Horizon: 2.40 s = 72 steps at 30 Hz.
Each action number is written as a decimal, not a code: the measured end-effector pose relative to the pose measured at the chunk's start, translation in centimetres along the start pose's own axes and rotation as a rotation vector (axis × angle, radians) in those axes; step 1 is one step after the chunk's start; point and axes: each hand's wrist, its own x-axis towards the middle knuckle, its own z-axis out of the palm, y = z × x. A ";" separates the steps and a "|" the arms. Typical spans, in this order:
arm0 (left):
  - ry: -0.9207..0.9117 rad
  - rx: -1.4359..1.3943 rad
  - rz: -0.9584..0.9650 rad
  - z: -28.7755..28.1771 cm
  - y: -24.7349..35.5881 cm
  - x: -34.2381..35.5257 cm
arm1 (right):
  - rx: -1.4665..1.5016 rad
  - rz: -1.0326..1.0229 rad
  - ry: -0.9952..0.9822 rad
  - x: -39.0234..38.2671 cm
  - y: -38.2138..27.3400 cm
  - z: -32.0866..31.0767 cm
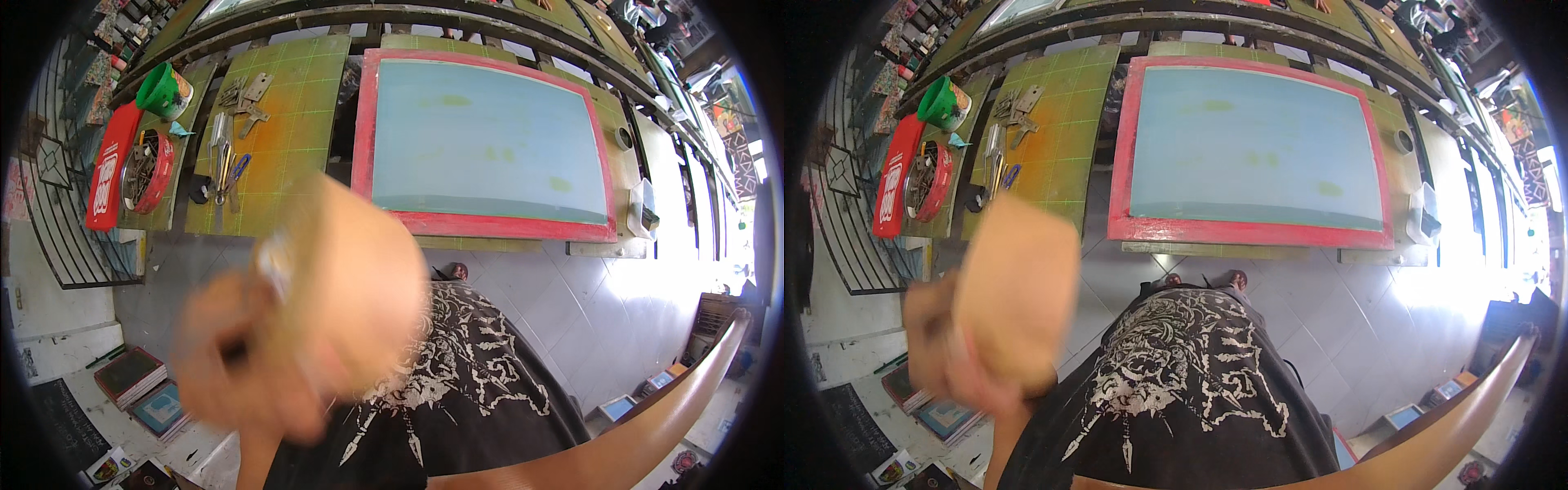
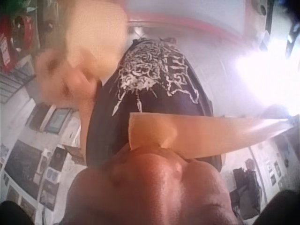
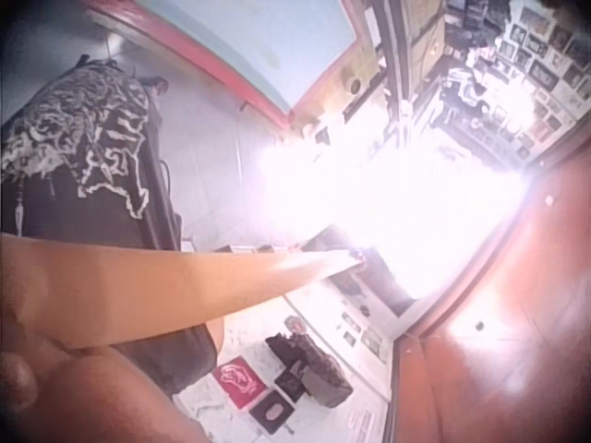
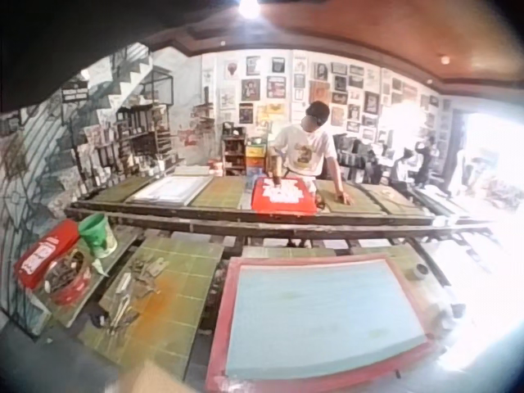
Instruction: The person wipes the surface of a screen-printing frame with a sponge and applies tape along the inner edges of the frame by hand.
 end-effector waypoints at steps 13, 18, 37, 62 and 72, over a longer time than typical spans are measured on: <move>-0.264 0.832 -0.110 0.8 -30.1 -13.6 | -0.001 0.074 -0.024 0.1 2.4 1.1; -0.345 0.928 -0.185 1.9 -30.8 -14.7 | 0.006 0.076 -0.024 0.4 2.8 1.0; -0.354 -0.763 0.174 8.6 5.1 1.9 | 0.071 0.100 -0.044 -0.2 7.0 0.7; -0.086 -0.243 -1.248 14.8 -20.0 -14.5 | 0.279 0.108 -0.898 -22.9 -7.2 35.3; -0.061 -0.149 -1.254 15.8 -21.5 -14.4 | 0.248 0.257 -1.025 -22.4 -7.8 36.8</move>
